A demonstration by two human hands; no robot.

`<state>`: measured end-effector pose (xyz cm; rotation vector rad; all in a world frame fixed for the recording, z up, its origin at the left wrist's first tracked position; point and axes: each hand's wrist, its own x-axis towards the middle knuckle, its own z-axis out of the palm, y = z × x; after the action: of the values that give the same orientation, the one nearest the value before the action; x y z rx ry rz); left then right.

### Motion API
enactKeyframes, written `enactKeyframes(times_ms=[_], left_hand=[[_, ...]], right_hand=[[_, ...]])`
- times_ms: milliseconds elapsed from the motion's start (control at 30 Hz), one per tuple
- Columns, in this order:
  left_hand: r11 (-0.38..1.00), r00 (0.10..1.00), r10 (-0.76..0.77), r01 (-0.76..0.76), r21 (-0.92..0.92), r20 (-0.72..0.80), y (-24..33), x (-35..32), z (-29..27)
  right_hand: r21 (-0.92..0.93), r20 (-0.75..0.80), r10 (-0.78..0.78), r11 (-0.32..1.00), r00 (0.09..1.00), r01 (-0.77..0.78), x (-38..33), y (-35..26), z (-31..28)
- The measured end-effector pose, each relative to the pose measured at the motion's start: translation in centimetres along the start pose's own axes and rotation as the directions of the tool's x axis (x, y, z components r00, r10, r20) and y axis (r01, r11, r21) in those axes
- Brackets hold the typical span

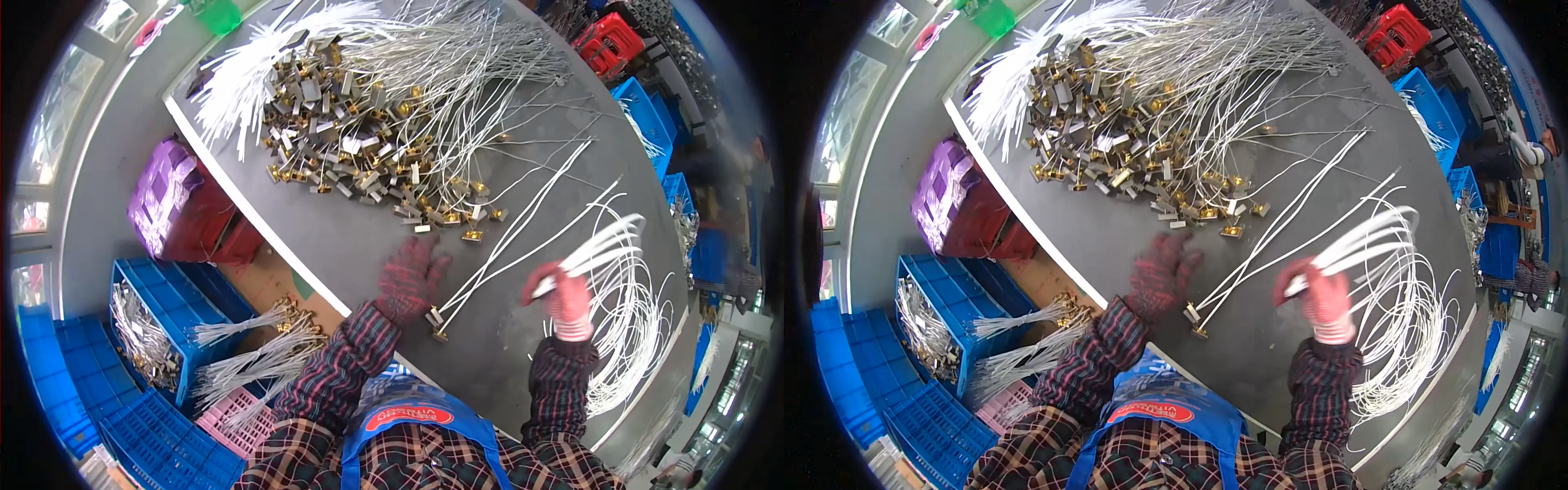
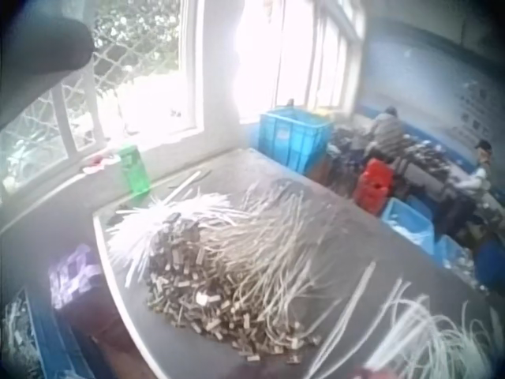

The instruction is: The person organizes and bundles white electrical wires with connectors by hand on a workbench.

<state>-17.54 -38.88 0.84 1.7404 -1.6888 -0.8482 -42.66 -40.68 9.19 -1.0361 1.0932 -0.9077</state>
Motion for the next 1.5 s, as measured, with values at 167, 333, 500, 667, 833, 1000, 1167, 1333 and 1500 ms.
enactKeyframes(times_ms=[167,333,500,667,833,1000,1167,1333,1500], left_hand=[[0.966,0.987,-0.135,0.111,0.233,0.089,1.4,7.1,0.2],[0.953,0.906,-0.233,0.141,0.267,0.354,-0.1,8.0,-0.1],[0.799,0.952,-0.217,0.301,-0.52,0.218,-2.7,1.2,-0.1],[0.137,0.768,-0.168,0.64,-0.756,0.618,0.1,-3.3,-3.4],[0.666,0.937,-0.13,0.325,-0.671,0.325,-0.5,-4.8,-3.9],[0.11,0.75,-0.191,0.658,-0.745,0.634,-2.0,-4.9,-6.3],[0.524,0.738,-0.344,0.664,-0.534,0.58,-10.2,-9.9,-9.7],[0.548,0.542,-0.549,0.808,-0.215,0.636,-20.1,-21.5,-14.9],[0.449,0.461,-0.605,0.871,-0.2,0.649,-21.0,-30.1,-17.1]], right_hand=[[0.064,0.232,0.353,0.924,0.906,-0.376,1.4,5.3,3.6],[0.246,0.313,0.321,0.881,0.894,-0.403,2.7,7.7,5.1],[0.383,0.159,0.314,0.854,0.936,-0.351,3.6,6.1,6.0],[0.239,0.091,0.343,0.904,0.935,-0.355,5.4,7.8,8.4],[0.47,0.134,0.325,0.811,0.936,-0.349,5.3,8.4,12.3],[0.603,0.121,0.303,0.734,0.945,-0.312,6.2,10.9,13.1],[0.558,0.093,0.239,0.792,0.967,-0.249,9.3,10.5,12.6],[0.709,-0.094,0.252,0.696,0.963,-0.113,11.5,10.7,11.0],[0.555,0.006,0.294,0.794,0.956,-0.248,9.6,11.2,12.6]])
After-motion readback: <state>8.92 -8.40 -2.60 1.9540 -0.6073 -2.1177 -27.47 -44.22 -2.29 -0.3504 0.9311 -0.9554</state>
